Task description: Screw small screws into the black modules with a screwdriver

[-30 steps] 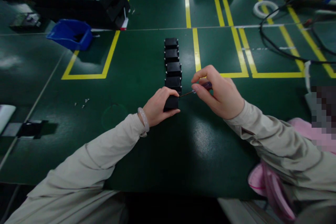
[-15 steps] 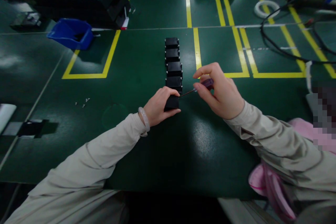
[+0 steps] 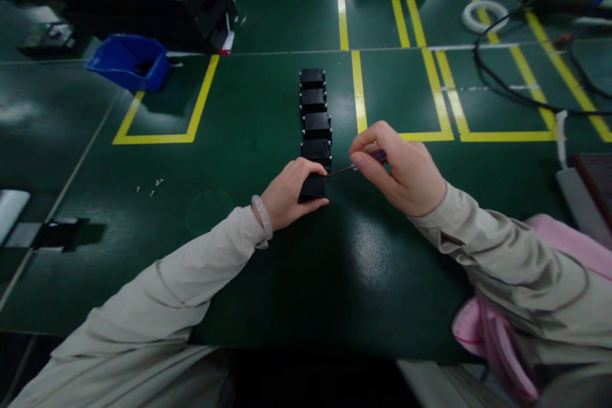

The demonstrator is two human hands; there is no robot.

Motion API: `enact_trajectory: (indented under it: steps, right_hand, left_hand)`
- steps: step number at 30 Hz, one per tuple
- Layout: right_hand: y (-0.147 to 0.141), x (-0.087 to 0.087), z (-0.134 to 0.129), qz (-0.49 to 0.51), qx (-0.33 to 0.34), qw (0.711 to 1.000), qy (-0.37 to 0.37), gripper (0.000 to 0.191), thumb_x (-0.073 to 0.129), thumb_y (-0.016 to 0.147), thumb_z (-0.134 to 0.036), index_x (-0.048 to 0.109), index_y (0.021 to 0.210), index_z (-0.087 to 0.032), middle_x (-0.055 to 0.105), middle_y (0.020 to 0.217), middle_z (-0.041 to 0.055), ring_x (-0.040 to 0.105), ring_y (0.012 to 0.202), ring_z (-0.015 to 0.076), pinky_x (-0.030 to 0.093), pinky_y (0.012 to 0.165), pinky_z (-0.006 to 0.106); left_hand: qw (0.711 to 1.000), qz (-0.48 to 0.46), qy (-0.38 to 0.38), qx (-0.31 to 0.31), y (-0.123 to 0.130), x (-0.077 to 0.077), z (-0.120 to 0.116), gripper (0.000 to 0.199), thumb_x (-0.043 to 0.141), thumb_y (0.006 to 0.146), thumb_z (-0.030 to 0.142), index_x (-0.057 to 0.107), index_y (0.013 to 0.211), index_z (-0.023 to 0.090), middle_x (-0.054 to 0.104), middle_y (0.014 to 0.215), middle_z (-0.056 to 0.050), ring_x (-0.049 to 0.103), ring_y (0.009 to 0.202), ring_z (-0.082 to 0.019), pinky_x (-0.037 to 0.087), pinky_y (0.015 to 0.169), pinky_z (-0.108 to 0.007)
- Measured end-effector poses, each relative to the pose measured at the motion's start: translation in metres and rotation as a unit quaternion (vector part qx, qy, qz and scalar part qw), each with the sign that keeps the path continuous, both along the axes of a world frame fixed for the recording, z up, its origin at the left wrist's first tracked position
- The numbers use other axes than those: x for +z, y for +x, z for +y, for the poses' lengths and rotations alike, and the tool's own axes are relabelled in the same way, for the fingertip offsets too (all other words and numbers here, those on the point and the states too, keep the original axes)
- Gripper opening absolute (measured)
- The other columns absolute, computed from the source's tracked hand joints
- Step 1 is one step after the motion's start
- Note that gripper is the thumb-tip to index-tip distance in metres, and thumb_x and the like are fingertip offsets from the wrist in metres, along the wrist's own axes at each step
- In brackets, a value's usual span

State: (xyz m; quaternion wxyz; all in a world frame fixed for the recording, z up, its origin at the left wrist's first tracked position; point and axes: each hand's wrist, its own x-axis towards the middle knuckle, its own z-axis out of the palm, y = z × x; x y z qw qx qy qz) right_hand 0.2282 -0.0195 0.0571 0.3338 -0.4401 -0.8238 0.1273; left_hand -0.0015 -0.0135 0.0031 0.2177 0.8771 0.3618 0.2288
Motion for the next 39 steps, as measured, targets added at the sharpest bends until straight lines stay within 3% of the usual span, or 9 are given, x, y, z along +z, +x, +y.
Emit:
enact_trajectory:
  steps: [3,8,15,21,27,34,39]
  right_hand:
    - [0.0002,0.0002,0.0003,-0.007,-0.007,1.000,0.000,0.014,0.046,0.093,-0.028,0.057,0.095,-0.020,0.062,0.071,0.0002,0.061,0.059,0.0139,0.044,0.056,0.026]
    - [-0.0009,-0.0009,0.0003,0.014,-0.011,1.000,-0.003,0.019,0.045,0.092,-0.022,0.056,0.107,-0.019,0.065,0.079,0.0014,0.063,0.065,0.0146,0.049,0.062,0.028]
    - [-0.0006,0.0008,0.0001,-0.009,-0.010,1.000,-0.009,0.012,0.048,0.093,-0.028,0.058,0.093,-0.020,0.062,0.071,0.0004,0.061,0.060,0.0142,0.045,0.056,0.026]
    - [-0.0014,-0.0010,0.0006,0.016,-0.010,1.000,-0.001,0.017,0.047,0.091,-0.022,0.056,0.105,-0.019,0.064,0.078,0.0014,0.064,0.064,0.0148,0.047,0.059,0.027]
    - [0.0003,0.0000,0.0006,-0.001,-0.007,1.000,-0.003,0.012,0.048,0.093,-0.028,0.057,0.092,-0.021,0.060,0.068,-0.0014,0.060,0.058,0.0131,0.043,0.054,0.025]
    - [-0.0004,-0.0015,0.0001,0.023,-0.011,1.000,-0.010,0.021,0.046,0.091,-0.023,0.056,0.109,-0.020,0.065,0.078,0.0004,0.062,0.062,0.0139,0.047,0.061,0.027]
    - [0.0006,0.0000,0.0001,-0.006,-0.014,1.000,-0.013,0.014,0.048,0.093,-0.030,0.059,0.096,-0.021,0.062,0.071,-0.0006,0.061,0.060,0.0141,0.045,0.057,0.026]
  left_hand:
    - [1.000,0.001,-0.003,0.003,0.0000,0.0004,-0.0004,0.037,0.070,0.084,0.030,0.050,0.113,0.018,0.059,0.111,-0.008,0.058,0.103,-0.023,0.048,0.091,-0.038]
    - [1.000,0.004,-0.008,0.004,0.0002,0.0012,-0.0007,0.037,0.069,0.084,0.030,0.049,0.113,0.018,0.059,0.112,-0.008,0.058,0.105,-0.024,0.048,0.091,-0.039]
    - [1.000,0.002,-0.010,0.003,0.0001,0.0015,-0.0008,0.037,0.069,0.085,0.030,0.049,0.114,0.018,0.059,0.113,-0.008,0.057,0.105,-0.024,0.047,0.092,-0.038]
    - [1.000,0.004,-0.013,0.005,0.0002,0.0011,-0.0006,0.037,0.069,0.085,0.030,0.049,0.114,0.018,0.059,0.113,-0.008,0.057,0.105,-0.023,0.047,0.092,-0.038]
    - [1.000,0.001,-0.010,0.004,0.0003,0.0012,-0.0003,0.038,0.070,0.084,0.030,0.049,0.114,0.018,0.059,0.113,-0.008,0.057,0.105,-0.023,0.047,0.092,-0.039]
    - [1.000,0.006,-0.017,0.009,0.0007,0.0020,-0.0007,0.037,0.069,0.085,0.031,0.050,0.113,0.019,0.059,0.113,-0.008,0.058,0.106,-0.024,0.048,0.092,-0.040]
    - [1.000,0.004,-0.013,0.007,0.0006,0.0015,-0.0003,0.037,0.069,0.085,0.031,0.050,0.113,0.019,0.059,0.113,-0.008,0.058,0.105,-0.024,0.048,0.092,-0.040]
